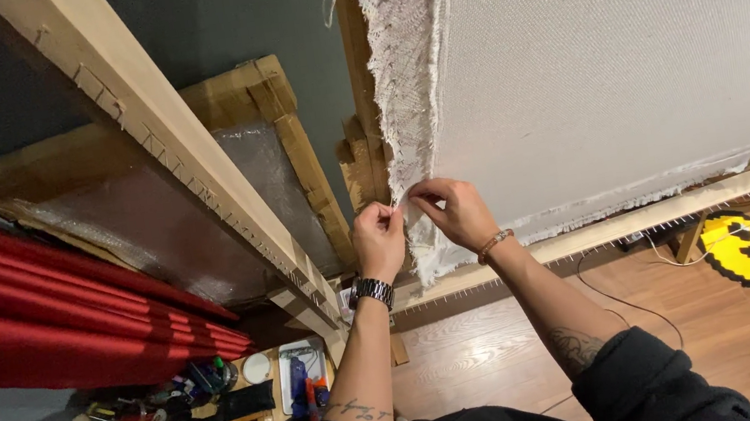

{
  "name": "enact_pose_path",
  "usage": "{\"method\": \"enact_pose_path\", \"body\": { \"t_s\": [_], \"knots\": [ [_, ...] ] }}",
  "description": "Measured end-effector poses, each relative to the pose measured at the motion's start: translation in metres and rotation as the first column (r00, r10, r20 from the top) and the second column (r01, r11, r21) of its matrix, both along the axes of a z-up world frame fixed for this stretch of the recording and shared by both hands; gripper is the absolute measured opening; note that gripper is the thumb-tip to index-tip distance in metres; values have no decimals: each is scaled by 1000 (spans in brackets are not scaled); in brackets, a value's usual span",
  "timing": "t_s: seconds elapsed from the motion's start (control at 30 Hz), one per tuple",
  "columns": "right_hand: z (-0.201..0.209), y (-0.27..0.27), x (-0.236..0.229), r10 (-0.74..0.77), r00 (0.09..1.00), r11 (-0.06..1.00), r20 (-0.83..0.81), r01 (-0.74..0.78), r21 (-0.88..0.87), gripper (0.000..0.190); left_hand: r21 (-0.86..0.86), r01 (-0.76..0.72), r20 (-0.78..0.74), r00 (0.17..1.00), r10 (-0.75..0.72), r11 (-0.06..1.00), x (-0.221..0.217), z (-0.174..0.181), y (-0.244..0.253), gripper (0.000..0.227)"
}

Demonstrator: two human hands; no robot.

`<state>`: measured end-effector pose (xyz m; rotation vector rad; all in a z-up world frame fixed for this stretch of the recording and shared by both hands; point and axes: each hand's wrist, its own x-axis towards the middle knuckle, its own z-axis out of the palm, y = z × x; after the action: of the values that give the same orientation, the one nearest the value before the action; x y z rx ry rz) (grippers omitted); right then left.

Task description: Stretching and securing a canvas fabric onto a wooden frame with pins

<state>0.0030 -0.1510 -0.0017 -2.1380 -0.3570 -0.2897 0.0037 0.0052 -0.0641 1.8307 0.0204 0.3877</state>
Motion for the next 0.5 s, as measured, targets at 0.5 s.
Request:
{"method": "enact_pose_path", "body": {
  "t_s": [0.5],
  "knots": [
    [5,4,0,-54,998,998,28,54,23,13,78,5,-121,993,4,997,9,24,10,13]
  ]
}}
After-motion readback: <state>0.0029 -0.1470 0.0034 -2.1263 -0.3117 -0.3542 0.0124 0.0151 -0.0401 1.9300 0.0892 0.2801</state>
